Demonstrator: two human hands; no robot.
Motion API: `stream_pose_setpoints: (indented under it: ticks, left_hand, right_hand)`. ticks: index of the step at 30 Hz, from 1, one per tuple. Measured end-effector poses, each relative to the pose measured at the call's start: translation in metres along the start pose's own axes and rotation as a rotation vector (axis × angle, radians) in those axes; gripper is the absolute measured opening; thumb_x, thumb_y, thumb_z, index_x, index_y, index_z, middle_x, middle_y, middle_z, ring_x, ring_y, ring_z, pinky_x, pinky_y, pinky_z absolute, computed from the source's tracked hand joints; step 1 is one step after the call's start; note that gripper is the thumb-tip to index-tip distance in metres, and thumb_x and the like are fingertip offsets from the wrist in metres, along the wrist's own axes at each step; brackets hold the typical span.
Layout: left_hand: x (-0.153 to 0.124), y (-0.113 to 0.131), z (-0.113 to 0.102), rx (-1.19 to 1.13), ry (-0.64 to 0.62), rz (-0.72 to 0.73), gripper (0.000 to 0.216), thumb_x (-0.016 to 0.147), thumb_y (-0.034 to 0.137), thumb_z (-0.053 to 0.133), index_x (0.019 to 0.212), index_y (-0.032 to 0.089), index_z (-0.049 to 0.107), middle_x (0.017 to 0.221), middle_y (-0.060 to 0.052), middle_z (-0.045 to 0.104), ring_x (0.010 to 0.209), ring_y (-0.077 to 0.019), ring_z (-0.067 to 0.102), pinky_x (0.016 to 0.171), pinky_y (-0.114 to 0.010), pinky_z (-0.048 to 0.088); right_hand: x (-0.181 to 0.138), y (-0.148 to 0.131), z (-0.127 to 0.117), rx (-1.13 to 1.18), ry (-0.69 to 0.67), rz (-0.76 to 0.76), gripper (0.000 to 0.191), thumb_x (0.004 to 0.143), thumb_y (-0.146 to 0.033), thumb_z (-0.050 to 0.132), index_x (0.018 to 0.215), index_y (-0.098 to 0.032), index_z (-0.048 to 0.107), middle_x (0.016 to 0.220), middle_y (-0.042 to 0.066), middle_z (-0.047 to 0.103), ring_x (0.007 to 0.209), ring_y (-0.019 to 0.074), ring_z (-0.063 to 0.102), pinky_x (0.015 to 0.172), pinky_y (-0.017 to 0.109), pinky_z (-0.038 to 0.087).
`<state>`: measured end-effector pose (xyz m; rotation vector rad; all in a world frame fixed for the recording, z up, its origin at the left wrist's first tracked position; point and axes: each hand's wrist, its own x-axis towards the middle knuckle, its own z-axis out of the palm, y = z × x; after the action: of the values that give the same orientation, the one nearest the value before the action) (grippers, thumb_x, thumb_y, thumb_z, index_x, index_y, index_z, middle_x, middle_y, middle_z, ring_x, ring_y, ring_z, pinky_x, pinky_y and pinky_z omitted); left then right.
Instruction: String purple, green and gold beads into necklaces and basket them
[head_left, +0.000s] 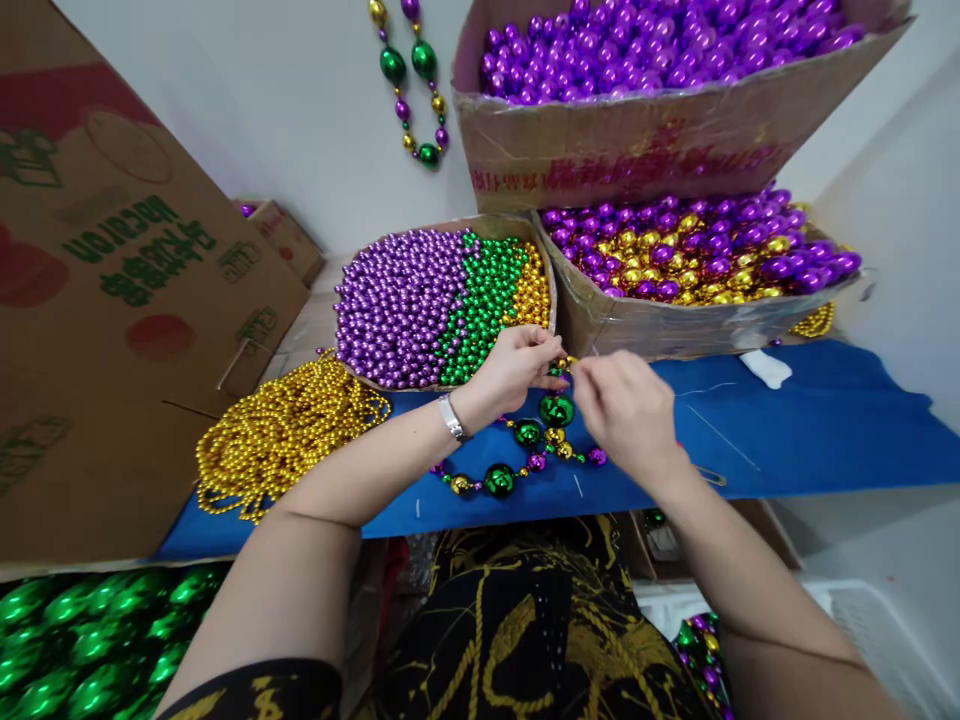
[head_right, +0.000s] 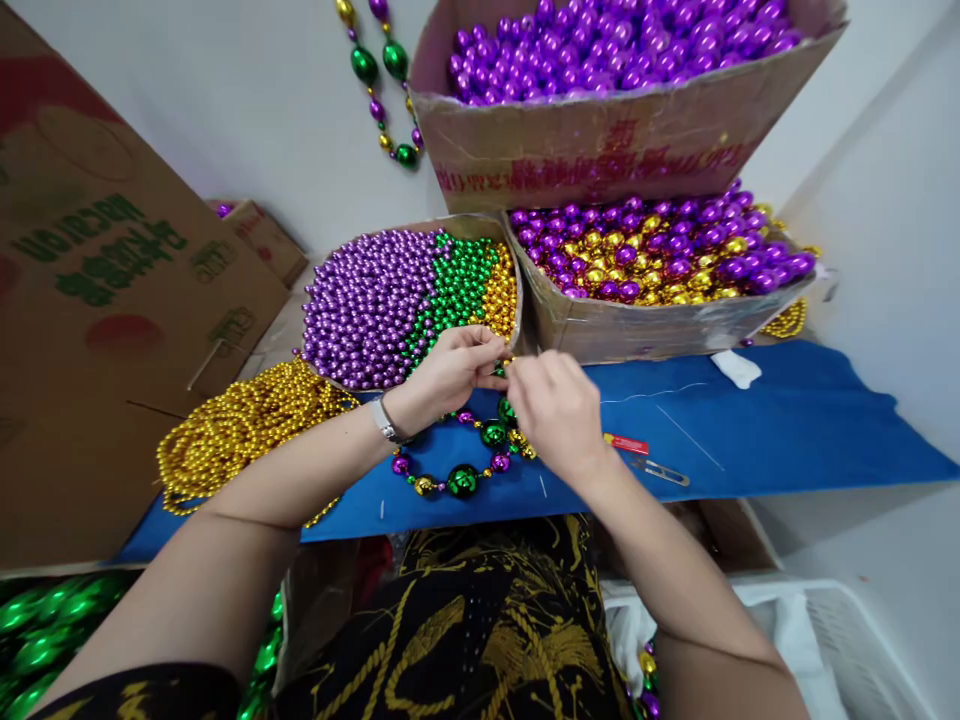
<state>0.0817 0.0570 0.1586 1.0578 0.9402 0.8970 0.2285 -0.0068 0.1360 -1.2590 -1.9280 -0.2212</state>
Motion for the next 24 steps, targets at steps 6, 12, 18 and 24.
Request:
stream_pose_setpoints:
  ticks: [6,12,18,24]
  left_hand:
    - [0.001,0.006,-0.007,0.067,-0.003,0.096,0.023,0.091,0.016,0.058,0.068,0.014,0.055,0.057,0.003,0.053,0.043,-0.0023,0.040,0.043,-0.017,0.036]
    - [-0.004,0.002,-0.019,0.148,-0.082,0.176,0.021,0.087,0.024,0.067,0.070,0.014,0.059,0.058,0.004,0.053,0.044,-0.0021,0.043,0.043,-0.018,0.032]
    - [-0.005,-0.010,-0.028,0.061,0.005,0.232,0.019,0.089,0.021,0.062,0.071,0.015,0.056,0.055,0.004,0.052,0.046,-0.0043,0.047,0.049,-0.019,0.041]
    - [-0.006,-0.015,-0.029,0.053,-0.017,0.291,0.018,0.087,0.029,0.064,0.076,0.016,0.057,0.059,0.003,0.054,0.049,-0.0051,0.049,0.051,-0.020,0.045]
  right_hand:
    - [-0.040,0.014,0.025,0.617,-0.239,0.405,0.042,0.099,-0.036,0.046,0.139,-0.026,0.040,0.054,-0.009,0.042,0.044,0.0121,0.041,0.046,0.026,0.033]
    - [-0.027,0.039,0.042,0.719,-0.505,0.323,0.039,0.095,-0.040,0.052,0.128,-0.021,0.057,0.054,-0.009,0.041,0.047,0.0086,0.039,0.049,0.023,0.030]
    - [-0.027,0.022,0.053,0.825,-0.605,0.444,0.072,0.096,-0.043,0.047,0.157,-0.018,0.017,0.049,-0.011,0.049,0.042,0.0107,0.047,0.048,0.023,0.038]
    - [-0.041,0.027,0.070,0.693,-0.486,0.428,0.041,0.096,-0.051,0.047,0.122,-0.020,0.052,0.052,-0.006,0.055,0.043,0.0120,0.050,0.049,0.024,0.039]
